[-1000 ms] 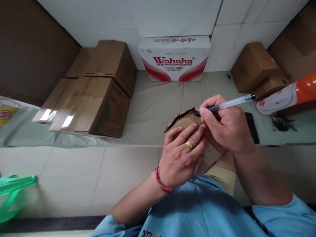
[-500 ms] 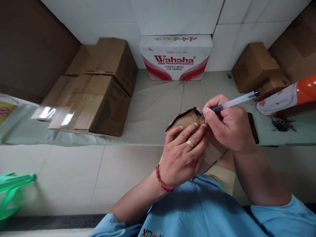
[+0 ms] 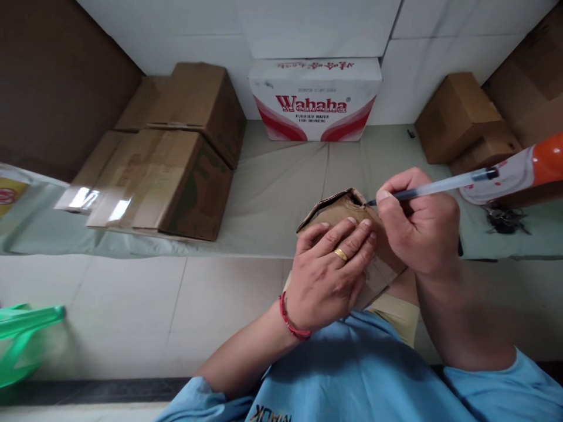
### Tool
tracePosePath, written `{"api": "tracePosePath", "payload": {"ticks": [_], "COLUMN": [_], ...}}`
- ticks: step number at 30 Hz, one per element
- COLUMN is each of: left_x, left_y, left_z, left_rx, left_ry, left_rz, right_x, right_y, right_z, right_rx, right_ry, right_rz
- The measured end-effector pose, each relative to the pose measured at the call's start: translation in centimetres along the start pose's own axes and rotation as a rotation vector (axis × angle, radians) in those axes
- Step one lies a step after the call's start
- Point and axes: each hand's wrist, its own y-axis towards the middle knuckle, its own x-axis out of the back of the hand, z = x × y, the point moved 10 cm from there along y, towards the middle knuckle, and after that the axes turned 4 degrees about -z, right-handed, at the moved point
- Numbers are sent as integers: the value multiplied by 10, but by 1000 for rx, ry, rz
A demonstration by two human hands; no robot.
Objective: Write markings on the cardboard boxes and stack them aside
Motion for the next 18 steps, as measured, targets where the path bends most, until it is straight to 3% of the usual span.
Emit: {"api": "tracePosePath", "payload": {"ticks": [9, 18], "left_x": [0, 0], "left_y": [0, 1], "left_z": [0, -2], "left_rx": [0, -4], "left_ry": [7, 19], "left_rz": [-3, -11], "right_x": [1, -14], "right_y": [1, 2], "right_z": [-15, -5], "right_rx": [-81, -36], "right_ry": [113, 161], "right_rz": [-31, 111]}}
